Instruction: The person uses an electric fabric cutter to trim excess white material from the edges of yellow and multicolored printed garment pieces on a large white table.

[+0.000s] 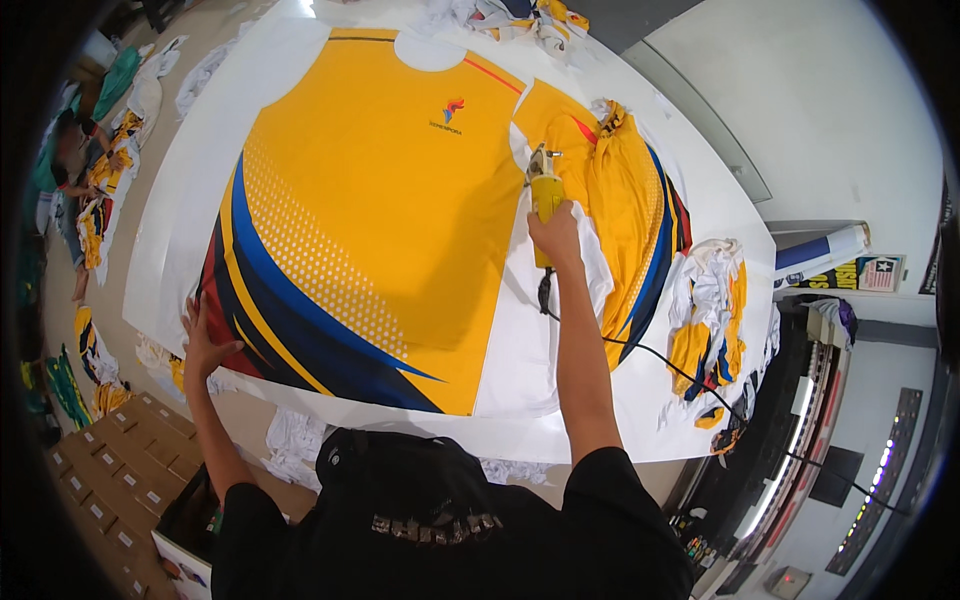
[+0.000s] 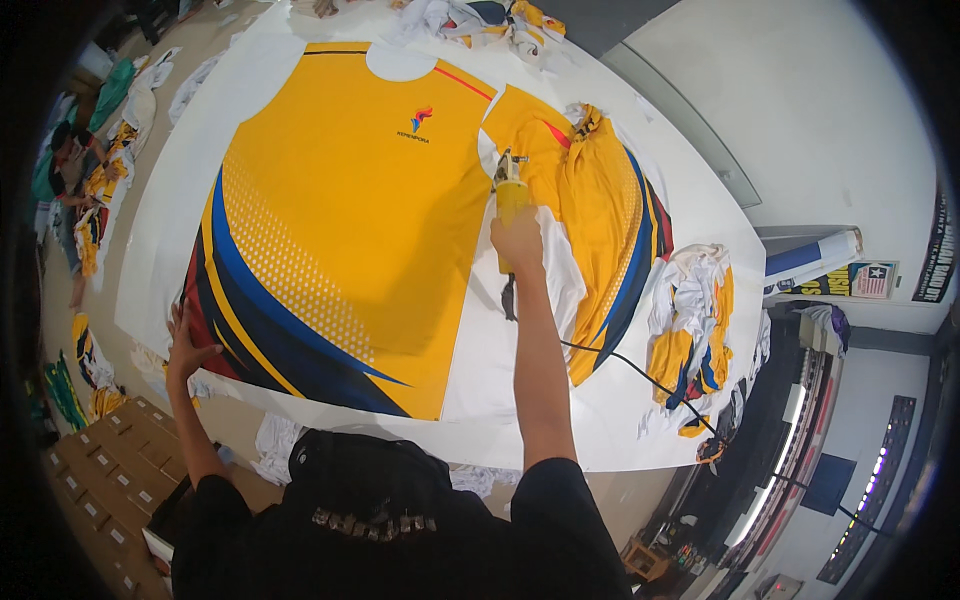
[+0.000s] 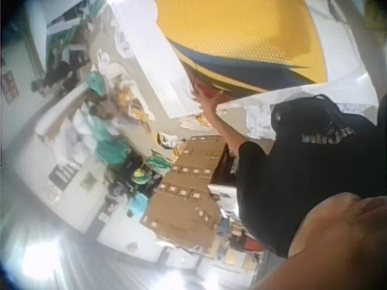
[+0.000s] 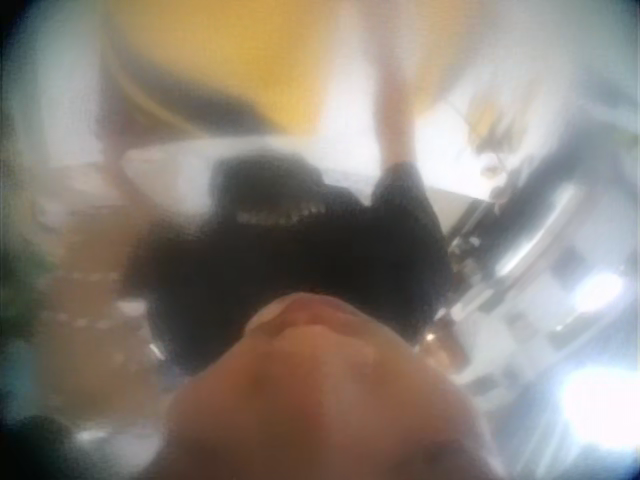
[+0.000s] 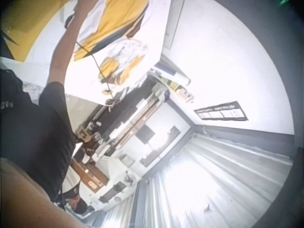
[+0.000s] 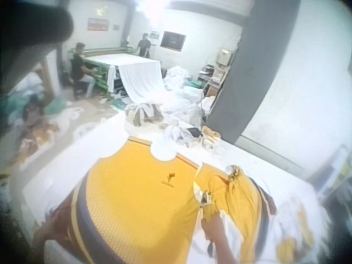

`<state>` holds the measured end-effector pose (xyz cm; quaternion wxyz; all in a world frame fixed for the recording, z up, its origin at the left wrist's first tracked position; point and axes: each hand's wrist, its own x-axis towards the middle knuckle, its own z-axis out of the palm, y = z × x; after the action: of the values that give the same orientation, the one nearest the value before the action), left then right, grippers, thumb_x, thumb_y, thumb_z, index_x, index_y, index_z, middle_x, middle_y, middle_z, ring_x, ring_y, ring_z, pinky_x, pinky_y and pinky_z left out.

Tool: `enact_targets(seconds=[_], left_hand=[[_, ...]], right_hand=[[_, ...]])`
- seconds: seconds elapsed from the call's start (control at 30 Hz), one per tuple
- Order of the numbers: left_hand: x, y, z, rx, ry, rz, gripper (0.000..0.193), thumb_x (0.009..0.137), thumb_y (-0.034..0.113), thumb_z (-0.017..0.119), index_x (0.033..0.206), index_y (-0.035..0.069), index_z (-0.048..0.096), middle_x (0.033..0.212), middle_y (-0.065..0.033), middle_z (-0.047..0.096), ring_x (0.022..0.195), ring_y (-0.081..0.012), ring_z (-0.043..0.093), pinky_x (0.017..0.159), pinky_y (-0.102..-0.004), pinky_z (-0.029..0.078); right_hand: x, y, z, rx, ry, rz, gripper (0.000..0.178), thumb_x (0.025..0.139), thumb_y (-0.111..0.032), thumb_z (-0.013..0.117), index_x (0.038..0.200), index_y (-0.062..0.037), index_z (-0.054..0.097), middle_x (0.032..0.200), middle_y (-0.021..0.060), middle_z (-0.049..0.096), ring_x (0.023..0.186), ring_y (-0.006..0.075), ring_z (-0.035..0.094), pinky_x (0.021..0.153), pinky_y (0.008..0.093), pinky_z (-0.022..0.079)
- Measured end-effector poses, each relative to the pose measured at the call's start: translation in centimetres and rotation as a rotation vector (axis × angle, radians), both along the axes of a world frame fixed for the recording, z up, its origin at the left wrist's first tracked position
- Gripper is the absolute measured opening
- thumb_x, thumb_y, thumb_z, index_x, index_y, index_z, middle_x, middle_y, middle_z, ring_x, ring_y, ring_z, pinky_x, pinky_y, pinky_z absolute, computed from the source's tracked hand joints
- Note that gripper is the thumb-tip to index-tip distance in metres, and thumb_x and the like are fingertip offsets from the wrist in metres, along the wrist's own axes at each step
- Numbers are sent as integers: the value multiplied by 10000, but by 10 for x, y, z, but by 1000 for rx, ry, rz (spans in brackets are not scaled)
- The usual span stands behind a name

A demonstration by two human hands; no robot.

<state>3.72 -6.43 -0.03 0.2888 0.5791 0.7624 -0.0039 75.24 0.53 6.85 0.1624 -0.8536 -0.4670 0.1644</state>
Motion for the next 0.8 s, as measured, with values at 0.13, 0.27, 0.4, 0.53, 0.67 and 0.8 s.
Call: enact_targets(seconds=[0.13,0.27,0.4,0.53,0.67,0.8], left_hand=[[-11,-12,-4,32,-18,-3,1459,548,243,1011,1707,400,139,1811,-66,14,1633,-475,20,1162,-839,171],[-7,-5,-2,52,-33,-28,1448,553,238,1008,1706,399,147,1811,-69,22,1636,-465,12,1172,-831,152],[-8,-6,-3,69,-38,-34,1447,550,241,1007,1706,398,152,1811,-73,25,1641,-449,7,1185,-819,134],[-12,-8,-4,67,-54,-17,1441,550,234,1005,1707,392,161,1812,-69,23,1643,-441,9,1192,-809,132],[-13,-5,-5,65,-49,-31,1438,550,227,1003,1706,391,165,1812,-64,24,1643,-440,10,1194,-806,135],[-19,-7,-10,83,-33,-84,1443,545,222,1004,1706,394,165,1812,-60,30,1643,-441,12,1197,-806,132]], right_hand=[[20,-25,18,-57,18,175,666,886,-382,711,1301,57,429,1100,374,698,1053,540,681,904,573,556],[62,-27,13,-57,-32,300,658,882,-355,743,1301,38,421,1068,377,697,1040,547,678,885,577,549],[87,-10,13,-92,-2,370,639,875,-346,756,1281,28,432,1019,376,690,999,547,685,855,571,549],[94,1,20,-136,19,405,608,876,-343,762,1250,24,453,1019,365,694,983,537,691,832,560,554],[94,4,24,-129,48,420,595,874,-342,768,1237,21,467,1023,351,701,990,531,690,832,545,555],[89,11,27,-116,52,449,633,875,-343,776,1272,28,450,993,355,703,952,528,699,818,537,558]])
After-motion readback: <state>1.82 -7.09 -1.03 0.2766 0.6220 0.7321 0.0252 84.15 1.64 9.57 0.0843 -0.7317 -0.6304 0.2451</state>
